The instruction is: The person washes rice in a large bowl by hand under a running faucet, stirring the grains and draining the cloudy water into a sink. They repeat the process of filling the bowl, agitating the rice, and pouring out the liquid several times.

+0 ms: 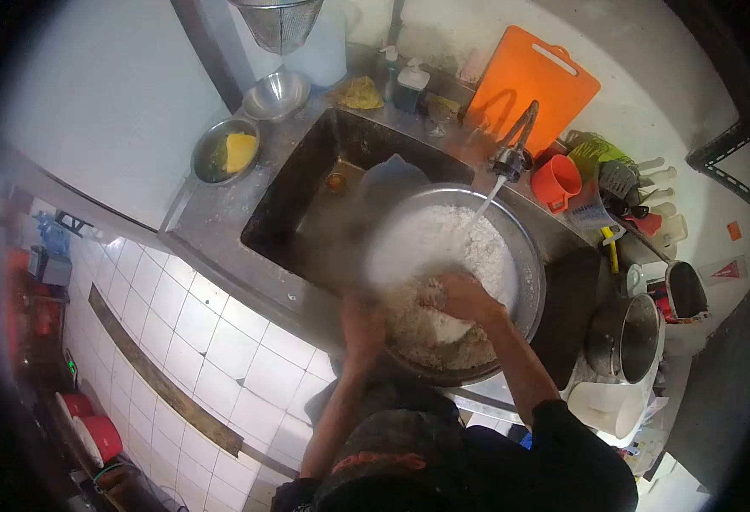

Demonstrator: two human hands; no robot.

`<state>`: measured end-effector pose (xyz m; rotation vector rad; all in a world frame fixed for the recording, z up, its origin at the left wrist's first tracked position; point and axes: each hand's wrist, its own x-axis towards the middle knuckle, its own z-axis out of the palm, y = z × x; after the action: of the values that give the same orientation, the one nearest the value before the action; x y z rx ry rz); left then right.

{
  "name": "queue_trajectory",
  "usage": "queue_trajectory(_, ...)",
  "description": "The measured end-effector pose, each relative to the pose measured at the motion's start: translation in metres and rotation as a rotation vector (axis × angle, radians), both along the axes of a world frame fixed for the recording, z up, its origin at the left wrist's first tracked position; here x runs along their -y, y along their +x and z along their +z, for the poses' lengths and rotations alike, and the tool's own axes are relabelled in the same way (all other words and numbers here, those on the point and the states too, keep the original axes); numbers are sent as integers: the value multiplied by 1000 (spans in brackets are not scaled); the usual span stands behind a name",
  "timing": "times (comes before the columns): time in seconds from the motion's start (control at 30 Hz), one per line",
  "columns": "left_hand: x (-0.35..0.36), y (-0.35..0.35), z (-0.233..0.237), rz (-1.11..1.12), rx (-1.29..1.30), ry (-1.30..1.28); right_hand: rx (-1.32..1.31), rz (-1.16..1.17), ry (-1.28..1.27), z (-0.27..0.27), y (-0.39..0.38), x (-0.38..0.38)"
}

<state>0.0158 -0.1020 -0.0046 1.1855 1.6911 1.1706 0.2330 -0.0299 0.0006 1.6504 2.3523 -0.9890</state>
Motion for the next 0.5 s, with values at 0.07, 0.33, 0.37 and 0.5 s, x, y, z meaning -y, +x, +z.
queue_trajectory(0.07, 0, -1, -3, -10, -43, 6, -20, 92, -76, 4, 16, 14)
queue_trajectory(0.33, -1, -3, 14, -33, 101, -16, -392, -340, 213, 26, 94, -72)
queue_trajectory(0.37, -2, -3, 13, -31, 98, -12, -374, -304, 86, 19, 96, -90)
queue_trajectory(0.5, -4, -5, 7, -43, 84, -67, -363, -255, -210, -75, 73, -149)
